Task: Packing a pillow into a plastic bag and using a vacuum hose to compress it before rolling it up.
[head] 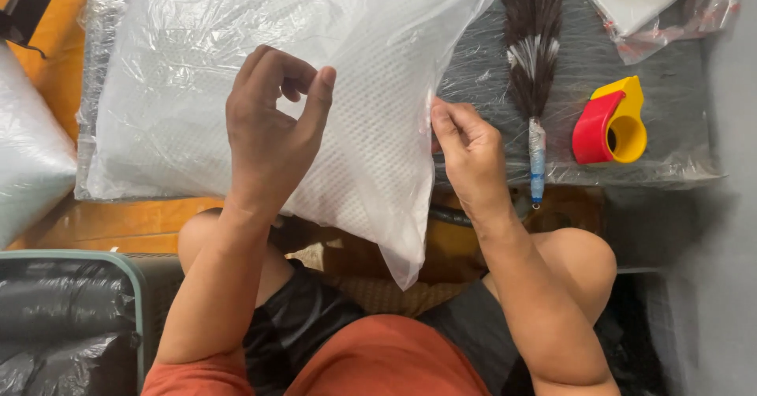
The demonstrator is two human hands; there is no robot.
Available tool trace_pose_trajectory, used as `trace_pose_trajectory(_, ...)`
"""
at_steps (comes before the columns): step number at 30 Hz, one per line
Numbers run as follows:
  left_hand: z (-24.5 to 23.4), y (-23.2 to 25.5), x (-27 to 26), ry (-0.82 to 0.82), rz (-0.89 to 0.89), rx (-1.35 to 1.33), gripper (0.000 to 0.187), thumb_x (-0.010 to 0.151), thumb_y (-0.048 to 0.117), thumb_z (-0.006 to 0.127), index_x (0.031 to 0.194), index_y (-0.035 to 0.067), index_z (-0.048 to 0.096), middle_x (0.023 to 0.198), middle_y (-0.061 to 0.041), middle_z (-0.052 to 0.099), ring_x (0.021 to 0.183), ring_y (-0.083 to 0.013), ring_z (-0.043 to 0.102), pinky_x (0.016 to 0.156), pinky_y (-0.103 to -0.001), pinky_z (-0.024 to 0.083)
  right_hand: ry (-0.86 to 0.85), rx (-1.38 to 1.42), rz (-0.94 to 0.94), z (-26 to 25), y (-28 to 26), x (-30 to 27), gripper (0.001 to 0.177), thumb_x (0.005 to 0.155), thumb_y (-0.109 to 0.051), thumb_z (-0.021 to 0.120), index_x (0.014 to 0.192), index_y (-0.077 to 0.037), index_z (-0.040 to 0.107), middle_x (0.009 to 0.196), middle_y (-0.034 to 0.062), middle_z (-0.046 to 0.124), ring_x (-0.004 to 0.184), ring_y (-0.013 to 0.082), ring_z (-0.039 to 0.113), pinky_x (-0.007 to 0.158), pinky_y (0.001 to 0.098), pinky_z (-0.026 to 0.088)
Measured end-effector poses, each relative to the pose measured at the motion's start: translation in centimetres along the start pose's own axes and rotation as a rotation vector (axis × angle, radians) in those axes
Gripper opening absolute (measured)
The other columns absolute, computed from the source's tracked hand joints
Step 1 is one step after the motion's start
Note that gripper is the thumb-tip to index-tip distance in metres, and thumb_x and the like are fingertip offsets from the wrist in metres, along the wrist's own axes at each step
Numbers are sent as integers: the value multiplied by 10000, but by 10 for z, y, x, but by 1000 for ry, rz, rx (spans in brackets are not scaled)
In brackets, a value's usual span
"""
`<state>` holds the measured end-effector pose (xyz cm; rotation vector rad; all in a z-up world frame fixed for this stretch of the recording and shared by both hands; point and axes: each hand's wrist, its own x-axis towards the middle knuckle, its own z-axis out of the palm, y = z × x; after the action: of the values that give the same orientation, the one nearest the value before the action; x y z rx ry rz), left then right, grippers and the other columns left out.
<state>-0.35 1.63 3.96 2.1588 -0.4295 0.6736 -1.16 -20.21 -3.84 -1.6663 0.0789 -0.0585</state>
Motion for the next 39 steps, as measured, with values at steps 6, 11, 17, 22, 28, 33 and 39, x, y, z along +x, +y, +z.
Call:
trace_pose_trajectory(6,1,-6,-1,-8,0,3,237,1080,110,680,896,64,538,841,-35,552,774,-171,505,738,-300,456,-18,12,-55,3,6,1,432,912,-321,754,1218,-22,693,1119,57,701,990,119,672,892,215,586)
trace_pose_trajectory(11,5,-8,-3,-22,-14,-13,236,1075,121,682,893,70,542,839,-30,545,779,-172,497,750,-300,458,-33,14,-45,1,20,1,461,888,-224,793,1282,-29,652,1148,50,649,995,120,631,882,218,564)
trace_pose_trajectory(17,12,-12,-7,-34,-40,-12,238,1063,146,685,879,74,553,832,-23,541,773,-170,502,751,-304,461,-21,43,11,-5,17,-1,370,918,-92,738,1276,-72,648,1040,23,664,978,84,637,897,202,563)
trace_pose_trajectory(22,18,-12,-10,-57,-67,-3,235,1056,149,683,871,82,554,827,-14,535,773,-164,502,769,-304,458,37,-94,-36,-9,20,-2,317,937,-111,704,1249,-88,653,995,7,670,944,94,639,889,221,561)
trace_pose_trajectory(28,21,-16,-13,-75,-81,-10,225,1047,155,690,875,84,564,825,-14,544,769,-159,511,771,-303,469,13,-228,-14,-16,33,-5,236,947,-130,690,1180,-98,667,988,20,714,927,100,670,842,240,554)
trace_pose_trajectory(33,20,-20,-16,-81,-98,4,242,1046,169,700,864,94,558,817,-4,543,772,-156,512,795,-311,459,-24,-150,114,-19,35,-7,114,977,-110,623,1075,-77,671,931,47,739,794,117,714,798,241,605)
trace_pose_trajectory(39,21,-21,-18,-88,-97,9,234,1044,156,705,868,91,564,818,-8,548,773,-161,512,810,-316,456,-67,-66,124,-19,39,-9,107,978,-137,681,1048,-61,706,889,30,720,806,98,679,790,232,596)
